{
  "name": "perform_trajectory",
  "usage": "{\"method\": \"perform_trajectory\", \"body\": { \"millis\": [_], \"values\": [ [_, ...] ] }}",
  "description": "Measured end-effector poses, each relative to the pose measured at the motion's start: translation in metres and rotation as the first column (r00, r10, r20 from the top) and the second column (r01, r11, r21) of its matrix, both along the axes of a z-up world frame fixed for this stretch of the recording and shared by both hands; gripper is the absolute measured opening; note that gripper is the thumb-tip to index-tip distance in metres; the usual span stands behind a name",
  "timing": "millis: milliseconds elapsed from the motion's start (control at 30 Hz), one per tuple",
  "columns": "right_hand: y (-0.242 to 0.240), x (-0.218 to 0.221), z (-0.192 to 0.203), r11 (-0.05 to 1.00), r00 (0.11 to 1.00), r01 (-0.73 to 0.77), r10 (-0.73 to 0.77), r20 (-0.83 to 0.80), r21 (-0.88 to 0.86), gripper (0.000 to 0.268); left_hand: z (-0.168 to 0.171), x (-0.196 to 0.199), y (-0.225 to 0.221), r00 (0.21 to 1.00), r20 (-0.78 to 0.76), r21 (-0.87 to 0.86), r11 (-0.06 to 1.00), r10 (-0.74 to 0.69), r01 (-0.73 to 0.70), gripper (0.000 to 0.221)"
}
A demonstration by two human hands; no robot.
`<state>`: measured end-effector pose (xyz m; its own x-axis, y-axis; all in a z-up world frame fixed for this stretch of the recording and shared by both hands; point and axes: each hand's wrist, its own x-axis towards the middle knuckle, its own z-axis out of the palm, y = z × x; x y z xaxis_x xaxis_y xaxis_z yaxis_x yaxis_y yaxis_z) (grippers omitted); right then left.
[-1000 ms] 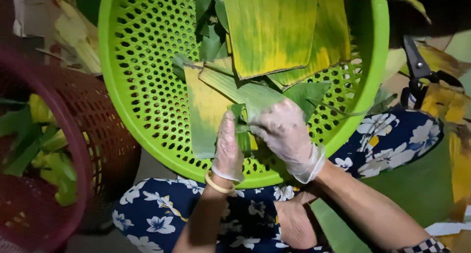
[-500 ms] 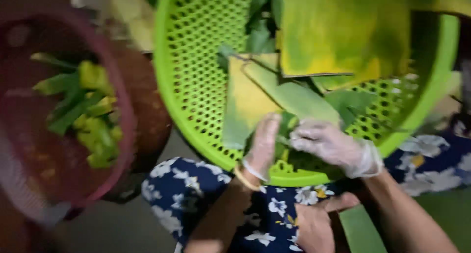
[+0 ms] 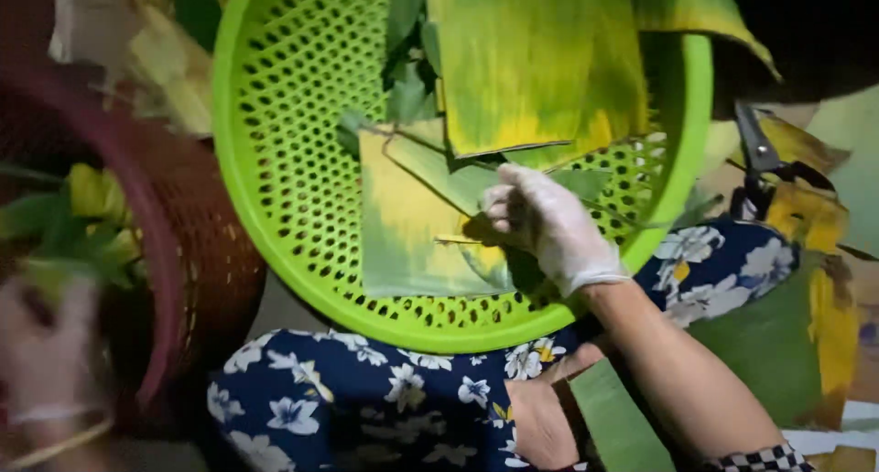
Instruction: Wrapping food items in banana leaves by folding the leaves and trimming them with scissors
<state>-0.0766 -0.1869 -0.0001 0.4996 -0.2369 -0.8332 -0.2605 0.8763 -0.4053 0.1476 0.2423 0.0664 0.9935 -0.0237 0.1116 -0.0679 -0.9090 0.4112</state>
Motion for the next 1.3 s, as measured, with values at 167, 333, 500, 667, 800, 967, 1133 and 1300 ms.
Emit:
{"method": "perform_trajectory", "body": {
  "millis": [167, 333, 500, 667, 800, 967, 1133, 1300],
  "values": [
    [-0.002, -0.021, -0.04, 0.988, 0.988, -0.069, 0.087, 0.126, -0.138, 0.029, 0.023, -0.057, -0.078, 0.806, 0.404, 0.065, 0.892, -0.433, 0.447, 0.027],
    [0.005, -0.014, -0.033, 0.909, 0.96, -0.253, 0.279, 0.031, -0.332, 0.036, -0.005, -0.089, -0.22, 0.892, -0.036, -0.206, 0.877, -0.45, 0.434, 0.026],
    [-0.006, -0.029, -0.053, -0.042, 0.587, 0.258, 0.801, 0.122, -0.965, 0.113, -0.076, -0.077, -0.256, 0.754, -0.579, -0.168, 0.95, -0.31, 0.262, 0.09],
    [-0.008, -0.031, -0.064, 0.078, 0.676, -0.562, 0.616, -0.404, -0.823, 0.062, -0.082, -0.041, -0.167, 0.949, 0.257, -0.27, 0.929, -0.184, 0.253, 0.026],
    [-0.011, -0.029, -0.057, 0.167, 0.789, -0.504, 0.488, -0.373, -0.847, 0.048, -0.11, -0.045, -0.093, 0.935, 0.346, -0.252, 0.952, -0.078, 0.173, 0.027],
    [-0.016, -0.028, -0.067, -0.284, 0.731, -0.517, 0.344, -0.59, -0.807, 0.059, -0.087, -0.05, -0.109, 0.524, 0.59, 0.373, 0.783, -0.614, 0.498, 0.05],
    [0.008, -0.032, -0.077, -0.514, 0.331, -0.724, 0.326, -0.885, -0.46, 0.056, -0.125, -0.05, -0.136, 0.938, 0.043, -0.309, 0.889, -0.343, 0.339, 0.032],
    [-0.017, -0.003, -0.055, -0.515, 0.572, -0.653, 0.145, -0.808, -0.555, 0.069, -0.135, -0.036, -0.146, 0.922, -0.229, -0.708, 0.704, -0.311, 0.062, 0.03]
  ]
}}
